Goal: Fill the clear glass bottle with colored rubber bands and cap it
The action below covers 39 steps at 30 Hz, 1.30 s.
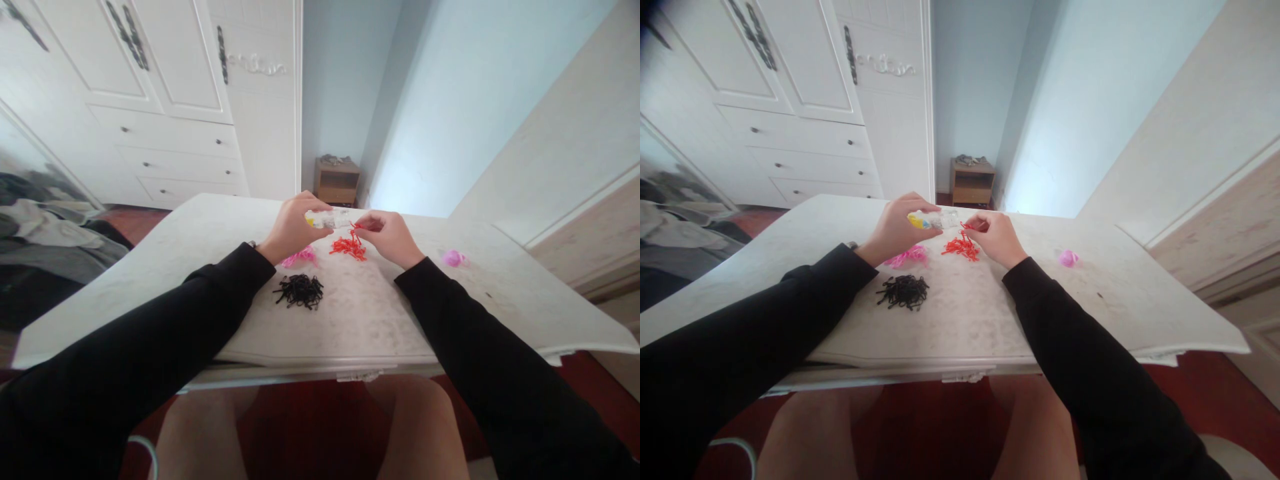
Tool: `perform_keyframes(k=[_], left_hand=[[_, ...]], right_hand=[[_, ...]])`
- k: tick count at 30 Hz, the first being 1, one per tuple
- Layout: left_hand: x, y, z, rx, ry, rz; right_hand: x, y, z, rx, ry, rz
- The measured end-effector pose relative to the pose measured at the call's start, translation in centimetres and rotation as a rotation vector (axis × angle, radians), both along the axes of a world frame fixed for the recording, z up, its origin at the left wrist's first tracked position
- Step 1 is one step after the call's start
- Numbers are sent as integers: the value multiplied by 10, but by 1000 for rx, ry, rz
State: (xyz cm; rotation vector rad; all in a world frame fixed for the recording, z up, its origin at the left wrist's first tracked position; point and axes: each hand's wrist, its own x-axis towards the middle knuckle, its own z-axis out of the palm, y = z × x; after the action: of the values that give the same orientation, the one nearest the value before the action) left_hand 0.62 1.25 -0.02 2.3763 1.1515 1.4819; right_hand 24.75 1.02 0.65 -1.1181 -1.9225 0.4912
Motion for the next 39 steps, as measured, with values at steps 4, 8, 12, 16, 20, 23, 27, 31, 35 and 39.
perform_keyframes(k=[4, 8, 12, 16, 20, 23, 27, 31, 35, 39], left_hand=[[-1, 3, -3, -37, 25, 4], [0, 4, -5, -63, 56, -17], [2, 3, -6, -69, 57, -71], [3, 2, -7, -42, 53, -102], [4, 0, -6, -45, 37, -104], [4, -1, -5, -51, 16, -102], [5, -2, -4, -47, 17, -101], [6, -4, -4, -57, 20, -135], [7, -6, -3, -84, 2, -144], [9, -6, -3, -123, -27, -162]], right_hand=[[0, -1, 3, 18, 64, -24], [-2, -2, 5, 9, 148, -9], [-5, -4, 5, -20, 221, 35], [-6, -7, 5, -50, 213, 87], [-6, -9, 10, 72, 139, 83], [-6, -12, 13, 117, 93, 92], [-7, -14, 13, 61, 153, 80], [-7, -14, 11, 35, 203, 63], [-5, -14, 13, 80, 178, 125], [-5, -16, 15, 191, 138, 164]])
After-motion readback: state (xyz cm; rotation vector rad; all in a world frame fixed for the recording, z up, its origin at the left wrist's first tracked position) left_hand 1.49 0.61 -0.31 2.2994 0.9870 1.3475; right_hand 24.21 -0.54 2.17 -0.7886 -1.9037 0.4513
